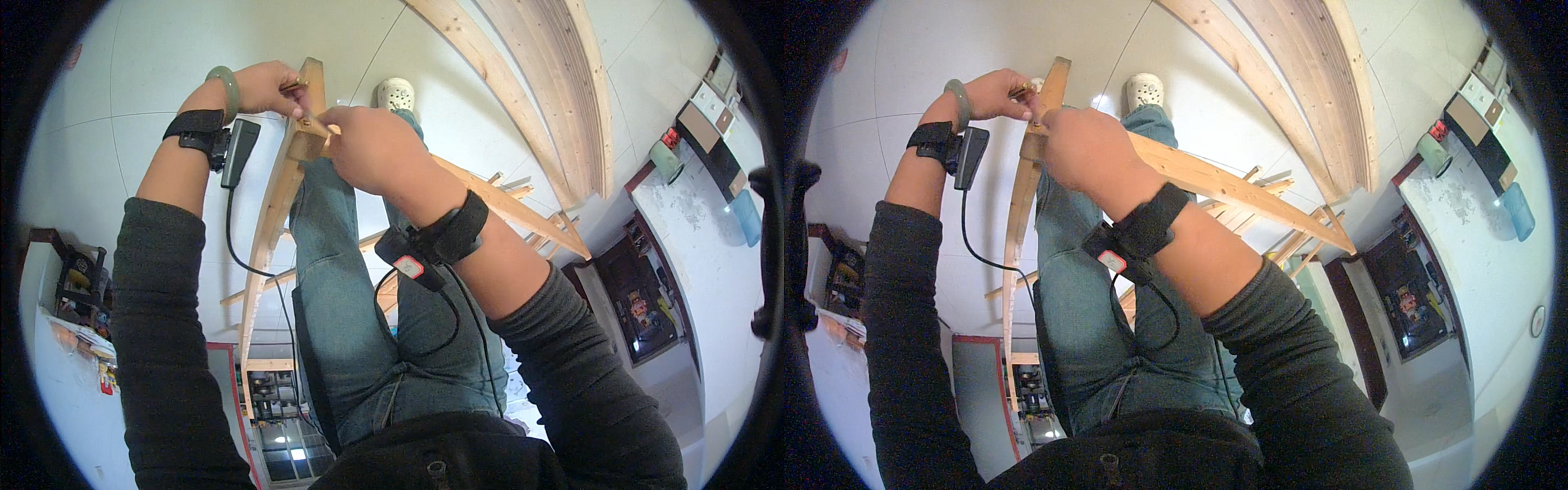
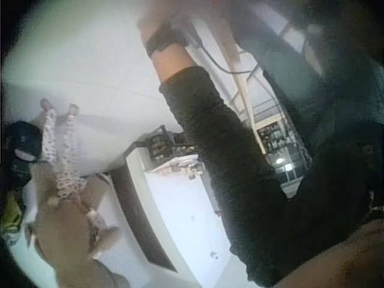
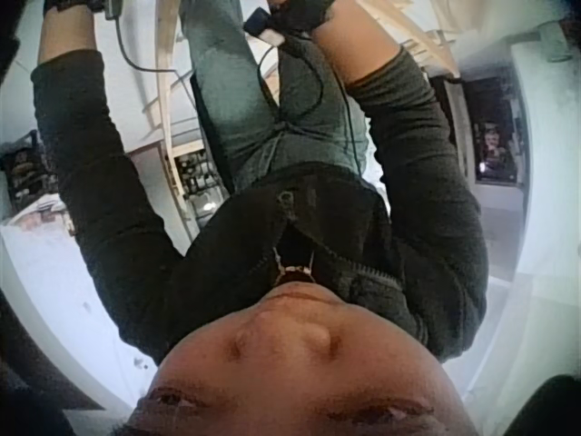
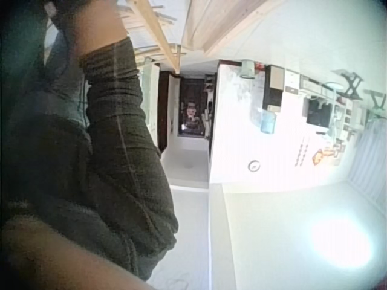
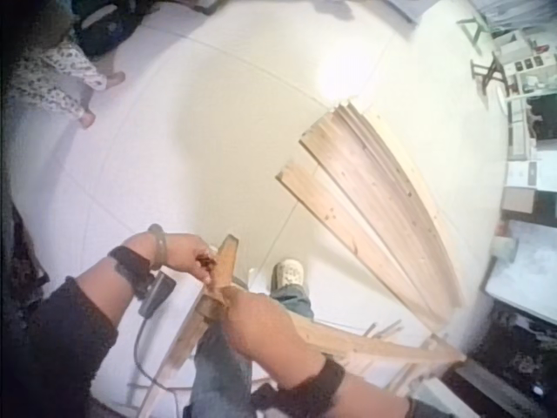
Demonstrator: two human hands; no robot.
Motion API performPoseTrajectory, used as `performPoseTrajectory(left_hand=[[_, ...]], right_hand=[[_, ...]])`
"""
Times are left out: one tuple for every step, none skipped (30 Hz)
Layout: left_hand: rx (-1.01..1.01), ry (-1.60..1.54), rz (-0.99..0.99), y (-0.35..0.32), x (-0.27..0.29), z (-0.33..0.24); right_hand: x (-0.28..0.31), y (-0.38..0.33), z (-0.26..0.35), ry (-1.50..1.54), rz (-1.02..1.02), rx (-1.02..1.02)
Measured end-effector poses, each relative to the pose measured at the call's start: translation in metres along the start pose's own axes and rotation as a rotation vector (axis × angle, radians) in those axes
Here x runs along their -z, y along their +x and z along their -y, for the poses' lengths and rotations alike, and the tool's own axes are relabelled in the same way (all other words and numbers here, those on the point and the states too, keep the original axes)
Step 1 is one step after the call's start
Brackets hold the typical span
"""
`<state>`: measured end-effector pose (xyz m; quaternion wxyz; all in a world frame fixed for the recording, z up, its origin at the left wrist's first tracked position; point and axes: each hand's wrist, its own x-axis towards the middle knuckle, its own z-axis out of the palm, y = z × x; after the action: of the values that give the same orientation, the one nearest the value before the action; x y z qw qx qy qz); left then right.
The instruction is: The person assembles a wooden chair frame by hand-tightening screws with an Allen key. They work on multiple joints, repositioning the frame and using both hands to align and secure the pieces.
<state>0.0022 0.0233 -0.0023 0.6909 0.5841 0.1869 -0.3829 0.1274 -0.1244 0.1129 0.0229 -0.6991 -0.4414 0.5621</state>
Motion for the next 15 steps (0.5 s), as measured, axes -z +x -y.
performPoseTrajectory(left_hand=[[0.011,-0.021,0.029,-0.001,0.001,0.003],[0.016,-0.059,0.053,-0.002,0.002,0.007],[-0.005,-0.122,-0.025,-0.003,-0.001,0.013],[-0.032,-0.201,-0.106,-0.004,-0.006,0.019],[-0.046,-0.289,-0.175,-0.005,-0.009,0.026],[-0.025,-0.259,-0.29,-0.007,-0.012,0.033],[0.011,-0.241,-0.392,-0.011,-0.017,0.04],[0.047,-0.221,-0.493,-0.016,-0.022,0.045],[0.102,-0.272,-0.58,-0.018,-0.03,0.049],[0.106,-0.312,-0.601,-0.02,-0.038,0.051],[0.112,-0.357,-0.624,-0.023,-0.048,0.051],[0.128,-0.409,-0.643,-0.025,-0.057,0.051],[0.148,-0.472,-0.688,-0.026,-0.068,0.048],[0.125,-0.502,-0.722,-0.026,-0.078,0.045],[0.123,-0.537,-0.752,-0.027,-0.087,0.041]], right_hand=[[-0.001,0.001,0.003,0.007,0.043,0.029],[-0.002,0.002,0.005,0.014,0.086,0.059],[-0.005,0.002,0.007,0.054,0.017,0.025],[-0.007,0.001,0.008,0.095,-0.053,-0.01],[-0.01,0.001,0.008,0.134,-0.052,-0.06],[-0.011,0.001,0.006,0.185,-0.15,-0.108],[-0.011,0.0,0.001,0.232,-0.175,-0.171],[-0.009,-0.001,-0.005,0.28,-0.199,-0.237],[-0.008,-0.001,-0.012,0.284,-0.222,-0.25],[-0.008,-0.002,-0.017,0.242,-0.201,-0.225],[-0.008,-0.003,-0.022,0.186,-0.211,-0.208],[-0.008,-0.004,-0.026,0.126,-0.212,-0.204],[-0.008,-0.005,-0.029,0.154,-0.211,-0.216],[-0.01,-0.006,-0.031,0.172,-0.234,-0.189],[-0.011,-0.006,-0.032,0.193,-0.219,-0.182]])
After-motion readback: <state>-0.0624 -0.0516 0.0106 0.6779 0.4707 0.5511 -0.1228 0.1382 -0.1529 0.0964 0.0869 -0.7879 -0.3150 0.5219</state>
